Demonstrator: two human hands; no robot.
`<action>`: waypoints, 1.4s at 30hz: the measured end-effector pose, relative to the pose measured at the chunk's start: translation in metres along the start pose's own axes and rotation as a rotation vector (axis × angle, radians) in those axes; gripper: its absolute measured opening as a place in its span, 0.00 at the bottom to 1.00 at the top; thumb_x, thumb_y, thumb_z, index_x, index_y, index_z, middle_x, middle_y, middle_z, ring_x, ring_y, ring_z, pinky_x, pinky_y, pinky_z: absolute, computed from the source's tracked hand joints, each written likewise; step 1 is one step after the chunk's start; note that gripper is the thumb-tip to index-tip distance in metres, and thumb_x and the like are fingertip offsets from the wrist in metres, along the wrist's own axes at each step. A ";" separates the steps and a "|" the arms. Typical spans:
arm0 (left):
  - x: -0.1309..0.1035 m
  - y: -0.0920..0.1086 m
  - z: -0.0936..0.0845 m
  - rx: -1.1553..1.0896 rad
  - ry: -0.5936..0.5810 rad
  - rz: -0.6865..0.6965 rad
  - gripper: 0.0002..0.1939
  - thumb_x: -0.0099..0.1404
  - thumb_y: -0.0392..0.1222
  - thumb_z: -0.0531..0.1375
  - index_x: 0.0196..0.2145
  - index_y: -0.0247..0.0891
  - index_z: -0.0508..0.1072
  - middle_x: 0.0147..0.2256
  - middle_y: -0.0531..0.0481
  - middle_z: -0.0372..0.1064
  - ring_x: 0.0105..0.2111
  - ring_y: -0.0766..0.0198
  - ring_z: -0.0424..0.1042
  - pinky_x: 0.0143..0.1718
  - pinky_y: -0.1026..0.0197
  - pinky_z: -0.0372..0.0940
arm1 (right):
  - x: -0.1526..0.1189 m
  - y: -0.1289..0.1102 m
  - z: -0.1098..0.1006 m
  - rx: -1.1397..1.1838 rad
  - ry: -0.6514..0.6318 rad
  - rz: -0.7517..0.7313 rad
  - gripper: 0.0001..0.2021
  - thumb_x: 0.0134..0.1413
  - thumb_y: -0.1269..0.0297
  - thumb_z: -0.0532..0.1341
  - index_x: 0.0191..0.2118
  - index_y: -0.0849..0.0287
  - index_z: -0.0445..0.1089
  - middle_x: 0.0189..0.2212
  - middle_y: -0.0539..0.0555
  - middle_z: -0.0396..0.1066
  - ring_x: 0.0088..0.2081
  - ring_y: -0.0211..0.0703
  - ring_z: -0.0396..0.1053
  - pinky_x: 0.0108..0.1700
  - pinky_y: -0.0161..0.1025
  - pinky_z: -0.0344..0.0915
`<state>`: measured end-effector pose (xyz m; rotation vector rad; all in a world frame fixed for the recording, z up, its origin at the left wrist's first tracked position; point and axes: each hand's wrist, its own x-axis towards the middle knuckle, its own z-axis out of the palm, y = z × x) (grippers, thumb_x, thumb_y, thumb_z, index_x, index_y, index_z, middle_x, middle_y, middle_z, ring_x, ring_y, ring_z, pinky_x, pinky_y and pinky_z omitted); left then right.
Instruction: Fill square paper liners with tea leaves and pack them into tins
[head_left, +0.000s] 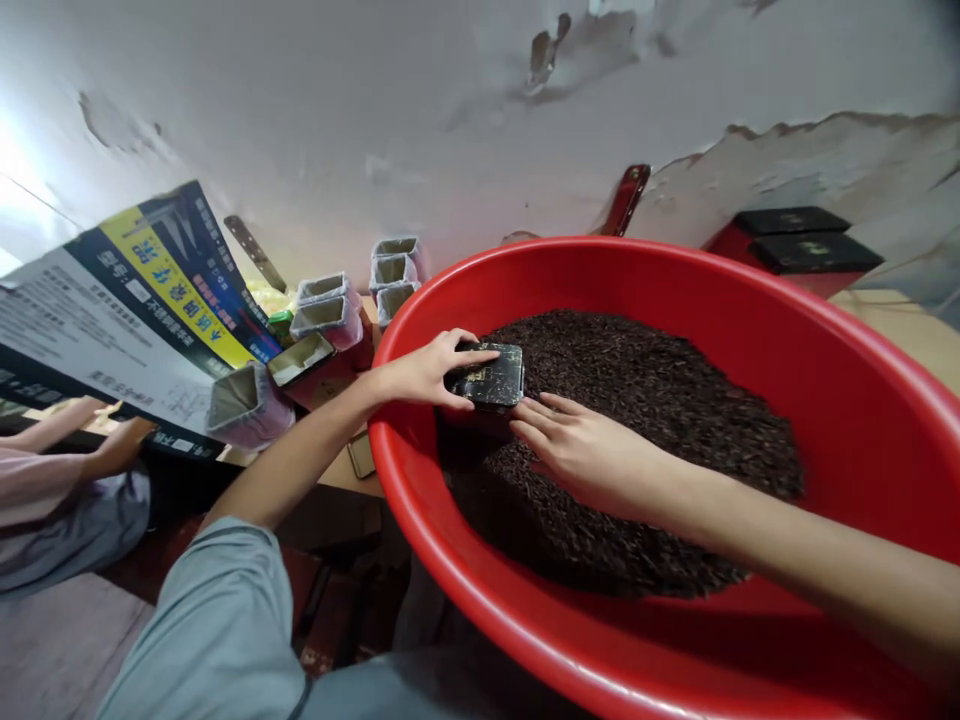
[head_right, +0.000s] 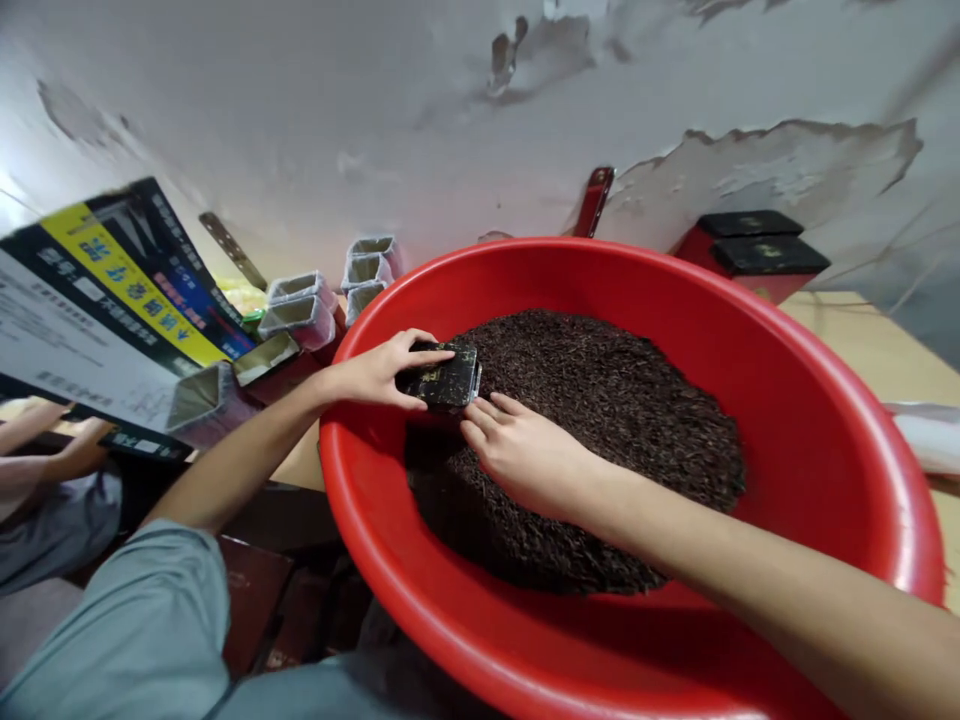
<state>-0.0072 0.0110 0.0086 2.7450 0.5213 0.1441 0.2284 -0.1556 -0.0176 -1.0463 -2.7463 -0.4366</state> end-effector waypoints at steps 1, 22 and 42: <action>0.000 -0.001 0.000 -0.020 -0.020 0.003 0.42 0.61 0.48 0.70 0.69 0.44 0.62 0.63 0.38 0.55 0.65 0.48 0.58 0.67 0.44 0.55 | -0.001 0.002 0.001 0.012 0.008 -0.008 0.15 0.57 0.75 0.60 0.50 0.72 0.73 0.54 0.73 0.73 0.55 0.58 0.74 0.59 0.53 0.71; 0.006 -0.005 0.018 0.018 -0.091 -0.026 0.48 0.62 0.55 0.68 0.73 0.49 0.53 0.64 0.37 0.51 0.67 0.43 0.51 0.68 0.37 0.51 | -0.014 0.053 0.004 0.324 0.043 0.108 0.15 0.67 0.59 0.60 0.52 0.58 0.78 0.33 0.54 0.79 0.27 0.38 0.74 0.28 0.35 0.61; 0.006 -0.011 0.022 0.018 -0.056 0.025 0.47 0.63 0.58 0.67 0.73 0.49 0.53 0.63 0.36 0.51 0.66 0.40 0.52 0.67 0.34 0.51 | 0.001 0.031 0.001 0.036 -0.296 0.076 0.32 0.65 0.54 0.62 0.70 0.58 0.59 0.30 0.57 0.80 0.26 0.46 0.77 0.26 0.36 0.56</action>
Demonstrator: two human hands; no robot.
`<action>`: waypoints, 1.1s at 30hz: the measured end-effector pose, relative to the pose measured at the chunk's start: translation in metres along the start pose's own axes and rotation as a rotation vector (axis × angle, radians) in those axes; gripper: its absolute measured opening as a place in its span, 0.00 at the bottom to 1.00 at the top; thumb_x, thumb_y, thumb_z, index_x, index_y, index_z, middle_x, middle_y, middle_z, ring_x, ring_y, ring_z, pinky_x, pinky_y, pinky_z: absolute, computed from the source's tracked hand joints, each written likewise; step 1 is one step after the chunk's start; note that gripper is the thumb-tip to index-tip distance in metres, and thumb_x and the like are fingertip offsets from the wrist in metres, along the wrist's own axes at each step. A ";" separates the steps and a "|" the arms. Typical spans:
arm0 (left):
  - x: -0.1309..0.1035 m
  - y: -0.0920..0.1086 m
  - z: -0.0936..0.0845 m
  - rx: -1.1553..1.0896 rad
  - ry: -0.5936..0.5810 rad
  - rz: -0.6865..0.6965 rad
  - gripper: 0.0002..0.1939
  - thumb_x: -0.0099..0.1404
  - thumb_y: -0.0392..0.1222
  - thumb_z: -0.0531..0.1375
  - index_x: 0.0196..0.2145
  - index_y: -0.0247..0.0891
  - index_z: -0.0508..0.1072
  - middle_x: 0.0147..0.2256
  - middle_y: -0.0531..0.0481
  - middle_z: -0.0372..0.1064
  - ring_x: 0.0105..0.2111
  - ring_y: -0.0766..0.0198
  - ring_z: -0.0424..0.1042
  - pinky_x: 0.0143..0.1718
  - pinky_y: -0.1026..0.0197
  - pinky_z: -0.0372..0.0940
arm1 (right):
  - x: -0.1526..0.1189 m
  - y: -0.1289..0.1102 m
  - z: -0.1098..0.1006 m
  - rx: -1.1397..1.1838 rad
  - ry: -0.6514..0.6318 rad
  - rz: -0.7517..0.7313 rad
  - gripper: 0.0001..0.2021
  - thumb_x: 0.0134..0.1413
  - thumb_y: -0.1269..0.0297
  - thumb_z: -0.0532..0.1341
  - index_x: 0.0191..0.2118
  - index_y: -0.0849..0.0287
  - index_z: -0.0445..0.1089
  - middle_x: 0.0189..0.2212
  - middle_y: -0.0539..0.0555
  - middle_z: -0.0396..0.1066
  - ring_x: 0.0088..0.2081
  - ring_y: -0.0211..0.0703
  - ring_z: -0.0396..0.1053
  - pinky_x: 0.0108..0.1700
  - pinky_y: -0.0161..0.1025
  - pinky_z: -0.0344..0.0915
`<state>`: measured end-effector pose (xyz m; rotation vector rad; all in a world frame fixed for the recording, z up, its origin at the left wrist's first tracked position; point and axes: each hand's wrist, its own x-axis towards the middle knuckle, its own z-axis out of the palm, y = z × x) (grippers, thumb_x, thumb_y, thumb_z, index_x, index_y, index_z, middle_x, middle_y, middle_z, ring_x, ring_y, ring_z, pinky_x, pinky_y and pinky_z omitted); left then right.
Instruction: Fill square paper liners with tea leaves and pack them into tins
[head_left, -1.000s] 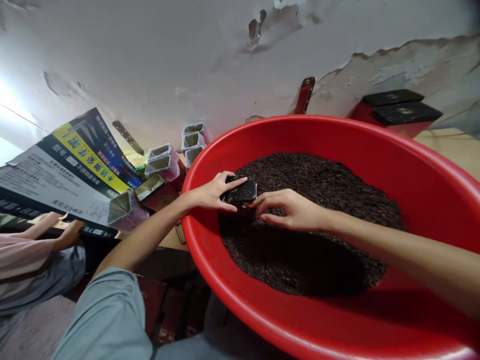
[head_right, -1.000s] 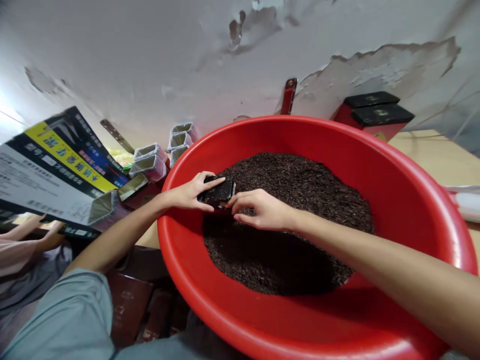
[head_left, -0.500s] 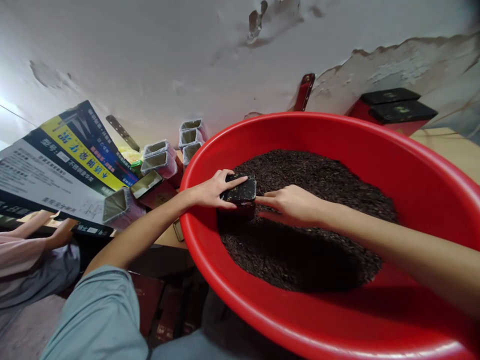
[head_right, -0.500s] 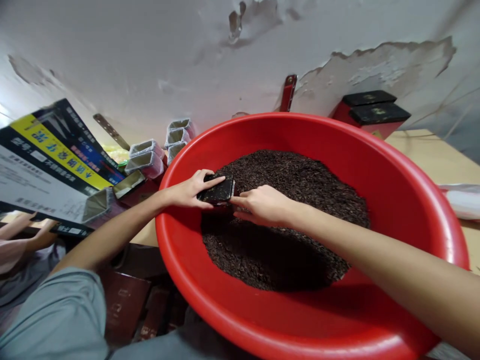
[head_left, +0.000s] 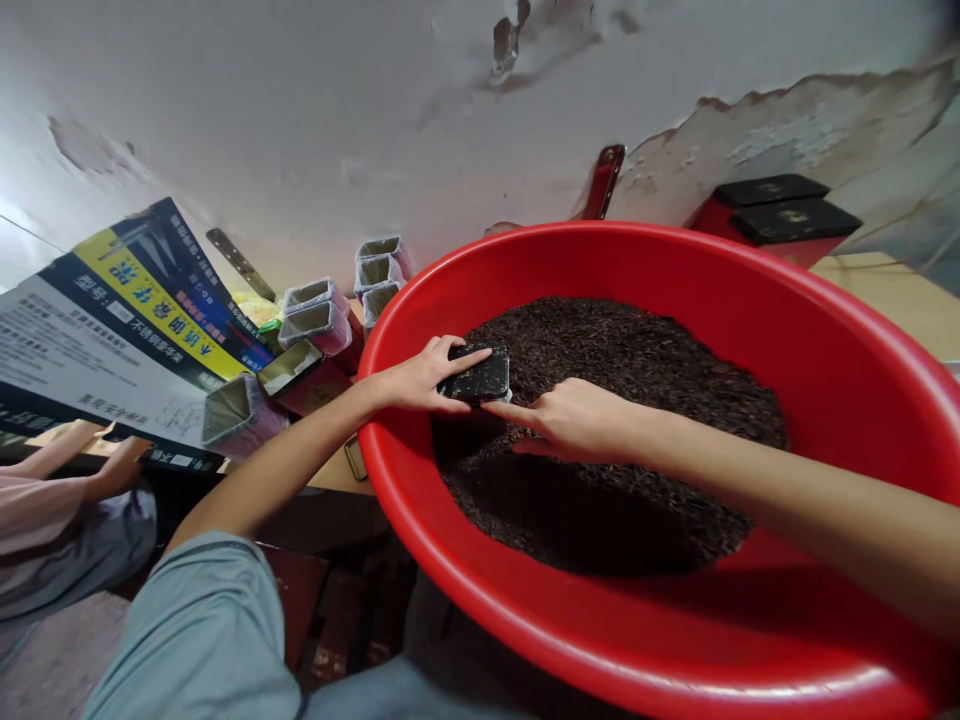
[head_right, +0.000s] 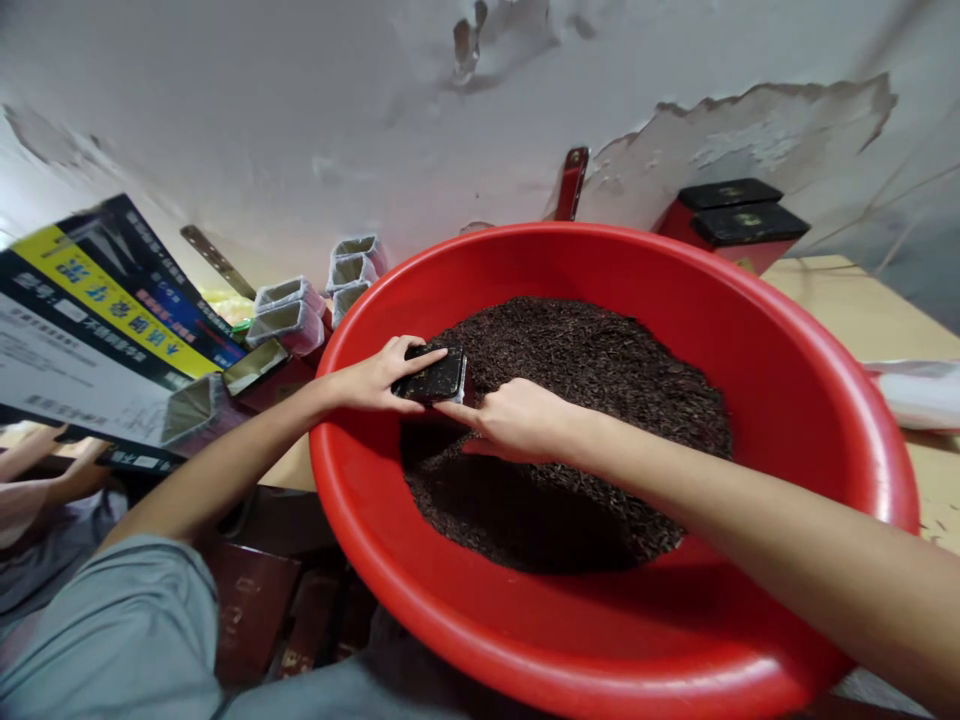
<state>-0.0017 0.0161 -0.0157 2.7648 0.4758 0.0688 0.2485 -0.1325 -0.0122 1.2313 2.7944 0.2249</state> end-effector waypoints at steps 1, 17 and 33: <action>0.000 0.000 0.000 0.000 0.002 0.002 0.47 0.63 0.58 0.67 0.73 0.49 0.53 0.63 0.36 0.51 0.65 0.40 0.52 0.67 0.35 0.51 | 0.001 0.000 0.003 0.011 -0.025 0.024 0.32 0.66 0.52 0.61 0.70 0.60 0.59 0.29 0.58 0.80 0.27 0.48 0.77 0.27 0.36 0.56; 0.000 0.001 0.001 0.024 -0.020 -0.019 0.47 0.64 0.59 0.66 0.74 0.54 0.50 0.64 0.39 0.50 0.66 0.41 0.51 0.67 0.35 0.52 | -0.011 0.035 -0.007 0.345 -0.047 0.153 0.25 0.68 0.53 0.58 0.66 0.52 0.67 0.27 0.54 0.79 0.26 0.41 0.74 0.30 0.34 0.56; 0.000 0.018 -0.006 0.259 -0.089 -0.051 0.45 0.68 0.58 0.62 0.74 0.48 0.46 0.66 0.33 0.49 0.64 0.39 0.55 0.61 0.38 0.59 | -0.012 0.009 -0.023 0.172 -0.153 0.210 0.21 0.67 0.53 0.59 0.62 0.48 0.71 0.36 0.56 0.80 0.35 0.51 0.79 0.33 0.40 0.69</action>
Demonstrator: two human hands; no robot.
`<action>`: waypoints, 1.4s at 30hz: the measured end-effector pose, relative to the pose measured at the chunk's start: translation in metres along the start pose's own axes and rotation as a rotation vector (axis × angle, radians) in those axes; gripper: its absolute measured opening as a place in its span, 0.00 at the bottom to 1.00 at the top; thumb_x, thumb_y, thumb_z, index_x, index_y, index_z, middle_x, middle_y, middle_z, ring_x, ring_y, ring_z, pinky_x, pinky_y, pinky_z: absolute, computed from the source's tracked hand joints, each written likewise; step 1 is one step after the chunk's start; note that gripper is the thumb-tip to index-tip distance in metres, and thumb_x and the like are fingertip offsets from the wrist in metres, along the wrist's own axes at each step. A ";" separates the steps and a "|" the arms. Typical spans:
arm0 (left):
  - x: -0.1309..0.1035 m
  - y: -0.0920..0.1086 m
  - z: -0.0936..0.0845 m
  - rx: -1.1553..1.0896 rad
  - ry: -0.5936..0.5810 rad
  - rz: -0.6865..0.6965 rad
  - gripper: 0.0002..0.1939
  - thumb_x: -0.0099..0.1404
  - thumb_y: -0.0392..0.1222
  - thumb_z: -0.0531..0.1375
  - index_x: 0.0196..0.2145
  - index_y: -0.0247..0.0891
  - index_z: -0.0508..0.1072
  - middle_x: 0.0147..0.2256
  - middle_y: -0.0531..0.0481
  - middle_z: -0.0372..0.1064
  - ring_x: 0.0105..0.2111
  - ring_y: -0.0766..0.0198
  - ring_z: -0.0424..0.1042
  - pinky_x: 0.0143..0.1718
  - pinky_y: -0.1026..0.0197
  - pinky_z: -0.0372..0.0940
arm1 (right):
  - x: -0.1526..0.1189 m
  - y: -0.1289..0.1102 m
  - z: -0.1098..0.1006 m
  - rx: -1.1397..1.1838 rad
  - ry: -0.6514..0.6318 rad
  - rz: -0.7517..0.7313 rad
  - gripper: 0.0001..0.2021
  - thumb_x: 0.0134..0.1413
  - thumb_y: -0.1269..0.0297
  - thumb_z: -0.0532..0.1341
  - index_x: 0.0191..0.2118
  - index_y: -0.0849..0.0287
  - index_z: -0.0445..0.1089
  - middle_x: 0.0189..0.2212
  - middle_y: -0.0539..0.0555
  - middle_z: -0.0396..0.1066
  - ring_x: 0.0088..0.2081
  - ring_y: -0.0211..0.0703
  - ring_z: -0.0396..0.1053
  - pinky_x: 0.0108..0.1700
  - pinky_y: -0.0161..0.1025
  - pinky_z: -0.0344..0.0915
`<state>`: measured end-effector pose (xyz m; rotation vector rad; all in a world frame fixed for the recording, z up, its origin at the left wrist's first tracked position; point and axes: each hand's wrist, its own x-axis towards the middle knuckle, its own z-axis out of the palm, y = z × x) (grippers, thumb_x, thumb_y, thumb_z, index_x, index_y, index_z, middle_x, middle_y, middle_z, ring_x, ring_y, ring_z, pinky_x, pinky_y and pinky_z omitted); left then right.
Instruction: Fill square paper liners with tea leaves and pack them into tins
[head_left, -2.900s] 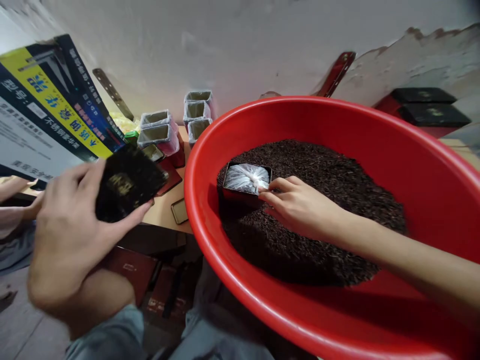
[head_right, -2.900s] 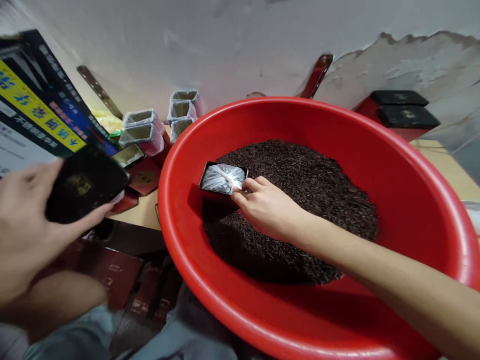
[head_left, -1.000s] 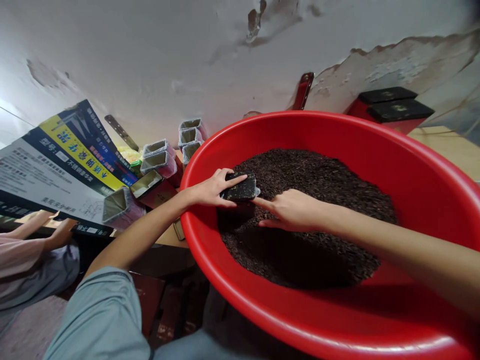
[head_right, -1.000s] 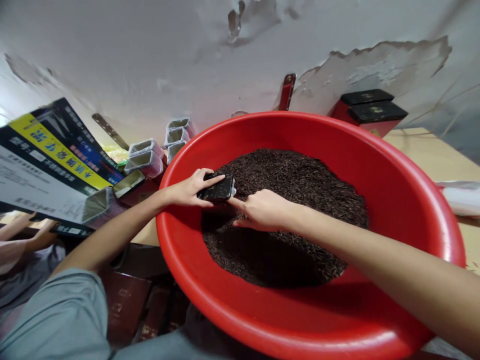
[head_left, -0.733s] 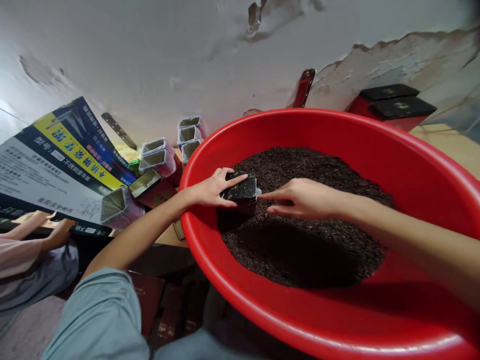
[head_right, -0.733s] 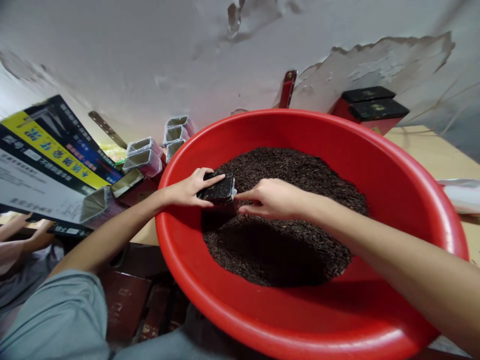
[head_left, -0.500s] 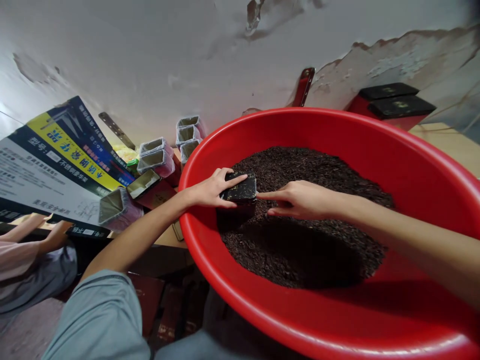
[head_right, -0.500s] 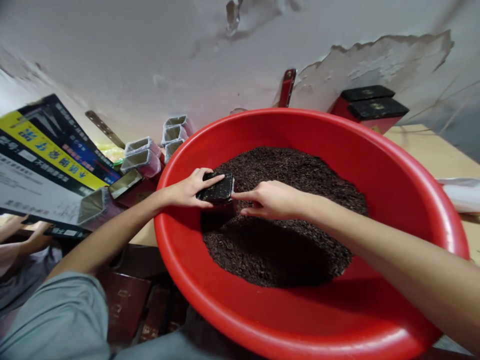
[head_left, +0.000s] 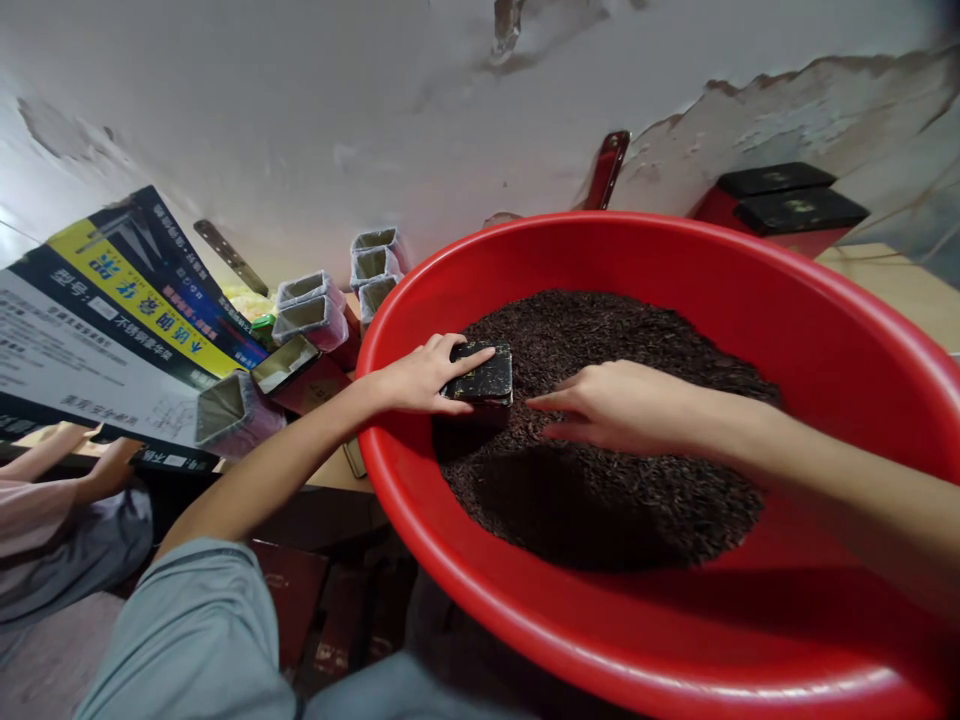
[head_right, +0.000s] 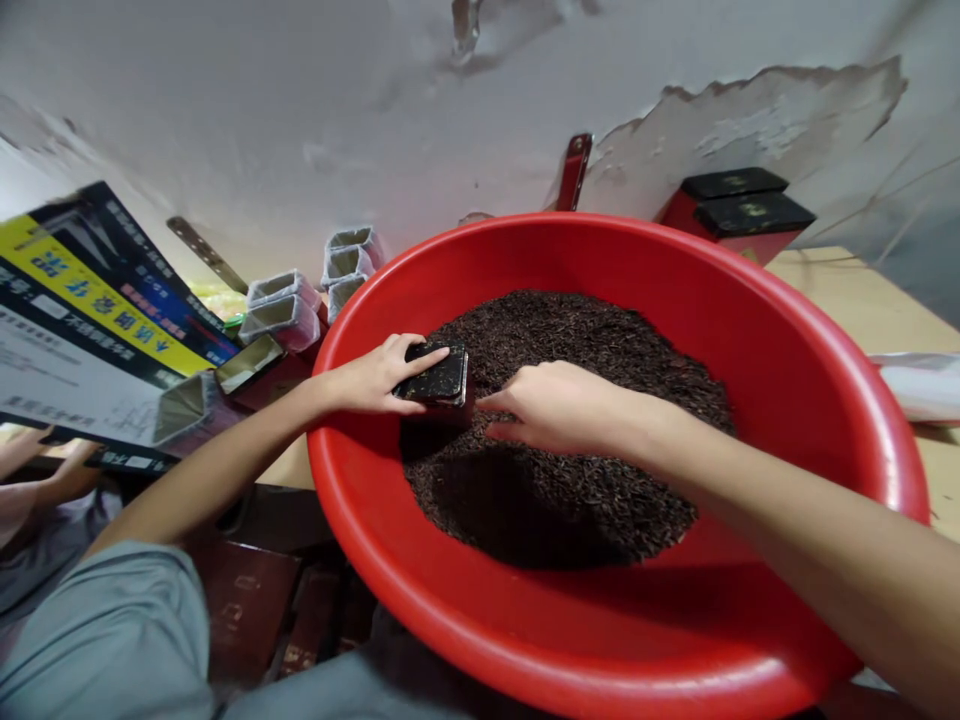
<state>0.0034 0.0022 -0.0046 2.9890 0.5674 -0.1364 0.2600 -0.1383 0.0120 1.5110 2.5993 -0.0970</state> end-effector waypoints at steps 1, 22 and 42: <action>0.000 0.004 -0.003 0.044 -0.022 -0.018 0.45 0.69 0.58 0.61 0.75 0.47 0.46 0.66 0.32 0.49 0.64 0.39 0.57 0.60 0.39 0.60 | 0.000 0.000 -0.001 0.003 0.060 0.025 0.20 0.68 0.53 0.57 0.60 0.50 0.72 0.40 0.57 0.80 0.36 0.51 0.79 0.34 0.41 0.70; 0.017 0.029 -0.002 0.132 -0.083 -0.118 0.61 0.58 0.64 0.66 0.72 0.25 0.41 0.69 0.20 0.46 0.68 0.31 0.49 0.67 0.30 0.39 | 0.025 0.000 0.024 0.168 0.256 -0.183 0.33 0.58 0.60 0.66 0.65 0.75 0.65 0.68 0.78 0.53 0.69 0.69 0.54 0.68 0.64 0.57; 0.028 0.036 0.004 0.179 -0.011 -0.156 0.62 0.54 0.54 0.69 0.73 0.26 0.40 0.68 0.23 0.50 0.64 0.35 0.57 0.61 0.41 0.55 | 0.031 0.015 0.047 0.203 0.329 -0.097 0.44 0.61 0.48 0.62 0.73 0.71 0.50 0.72 0.76 0.43 0.71 0.65 0.52 0.69 0.67 0.51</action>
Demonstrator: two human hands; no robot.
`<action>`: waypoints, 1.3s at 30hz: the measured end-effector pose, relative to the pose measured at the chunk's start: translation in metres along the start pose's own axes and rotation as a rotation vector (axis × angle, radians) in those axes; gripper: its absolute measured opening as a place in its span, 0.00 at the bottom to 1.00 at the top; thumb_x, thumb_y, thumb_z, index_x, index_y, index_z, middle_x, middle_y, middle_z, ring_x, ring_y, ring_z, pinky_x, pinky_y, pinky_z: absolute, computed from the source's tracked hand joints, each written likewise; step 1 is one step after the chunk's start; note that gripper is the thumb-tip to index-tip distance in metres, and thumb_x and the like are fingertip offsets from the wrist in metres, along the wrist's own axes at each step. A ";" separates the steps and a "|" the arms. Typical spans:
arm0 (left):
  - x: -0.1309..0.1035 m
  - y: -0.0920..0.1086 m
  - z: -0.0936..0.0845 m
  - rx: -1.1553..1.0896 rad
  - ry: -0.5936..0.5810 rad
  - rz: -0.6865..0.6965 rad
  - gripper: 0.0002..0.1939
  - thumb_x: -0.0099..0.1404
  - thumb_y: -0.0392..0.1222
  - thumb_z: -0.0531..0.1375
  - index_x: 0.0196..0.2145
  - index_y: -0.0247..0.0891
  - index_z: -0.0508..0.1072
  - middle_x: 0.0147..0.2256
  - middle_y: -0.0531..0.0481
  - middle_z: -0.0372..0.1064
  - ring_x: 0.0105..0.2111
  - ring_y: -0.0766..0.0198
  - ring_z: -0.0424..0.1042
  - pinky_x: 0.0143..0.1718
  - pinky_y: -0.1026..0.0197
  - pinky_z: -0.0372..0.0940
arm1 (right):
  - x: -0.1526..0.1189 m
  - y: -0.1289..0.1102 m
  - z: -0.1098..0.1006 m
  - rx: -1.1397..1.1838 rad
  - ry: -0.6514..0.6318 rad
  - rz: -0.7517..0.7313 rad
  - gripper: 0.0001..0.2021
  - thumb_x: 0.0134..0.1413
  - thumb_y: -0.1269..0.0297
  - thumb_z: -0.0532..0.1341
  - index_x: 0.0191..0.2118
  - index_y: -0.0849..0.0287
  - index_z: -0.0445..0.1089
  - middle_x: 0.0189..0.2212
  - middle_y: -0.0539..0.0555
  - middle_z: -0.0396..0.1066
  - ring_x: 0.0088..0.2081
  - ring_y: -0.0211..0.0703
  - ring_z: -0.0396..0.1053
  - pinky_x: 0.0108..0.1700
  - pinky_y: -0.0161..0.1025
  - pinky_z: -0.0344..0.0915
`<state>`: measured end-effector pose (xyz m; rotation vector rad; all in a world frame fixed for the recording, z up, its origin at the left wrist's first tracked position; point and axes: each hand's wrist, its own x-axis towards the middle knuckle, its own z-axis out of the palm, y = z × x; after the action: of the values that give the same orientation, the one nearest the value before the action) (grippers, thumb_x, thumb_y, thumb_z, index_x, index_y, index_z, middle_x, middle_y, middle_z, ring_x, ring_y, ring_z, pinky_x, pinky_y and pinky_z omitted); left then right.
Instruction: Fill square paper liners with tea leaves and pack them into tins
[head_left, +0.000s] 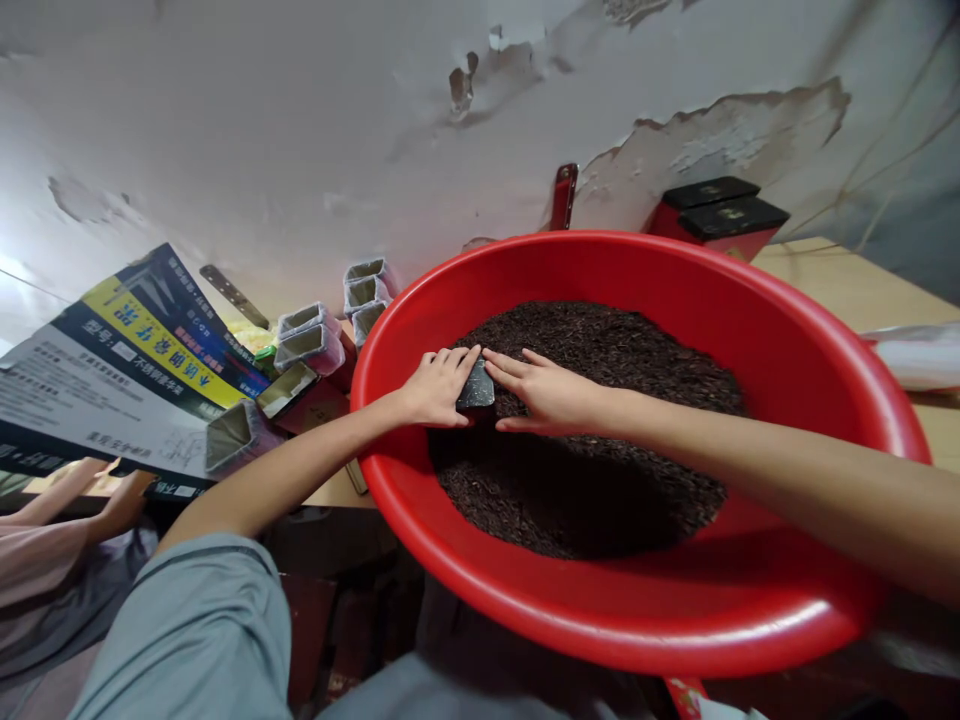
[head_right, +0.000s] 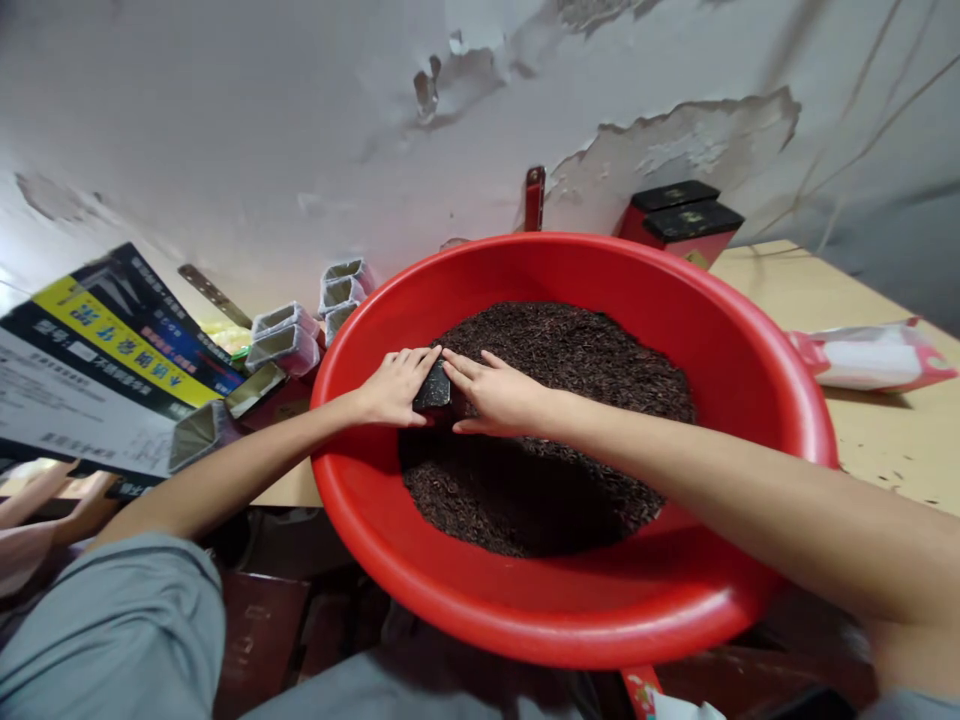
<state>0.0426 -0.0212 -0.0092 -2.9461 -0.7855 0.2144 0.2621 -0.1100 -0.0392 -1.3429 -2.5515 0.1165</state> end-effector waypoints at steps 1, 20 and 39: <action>0.000 -0.001 0.001 -0.004 0.013 -0.001 0.62 0.53 0.55 0.69 0.73 0.28 0.40 0.68 0.23 0.51 0.63 0.35 0.58 0.60 0.41 0.55 | -0.001 0.000 0.003 -0.009 0.000 -0.012 0.46 0.60 0.49 0.63 0.74 0.71 0.47 0.72 0.76 0.41 0.72 0.66 0.51 0.69 0.67 0.51; -0.023 -0.011 -0.033 -0.075 0.276 -0.105 0.63 0.50 0.53 0.70 0.74 0.36 0.41 0.60 0.32 0.59 0.60 0.37 0.61 0.58 0.37 0.58 | -0.010 0.005 -0.016 -0.090 0.156 0.130 0.59 0.62 0.51 0.62 0.72 0.63 0.10 0.74 0.75 0.26 0.74 0.72 0.33 0.68 0.74 0.45; 0.002 0.017 -0.145 -0.862 1.040 -0.043 0.46 0.68 0.75 0.33 0.72 0.47 0.51 0.62 0.38 0.65 0.63 0.42 0.62 0.61 0.32 0.59 | -0.033 0.003 -0.093 -0.616 0.763 0.126 0.66 0.48 0.38 0.63 0.71 0.48 0.07 0.70 0.69 0.42 0.67 0.82 0.46 0.66 0.76 0.41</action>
<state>0.0753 -0.0417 0.1315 -2.9439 -0.8379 -1.8910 0.3070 -0.1396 0.0436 -1.3617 -1.8882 -1.0254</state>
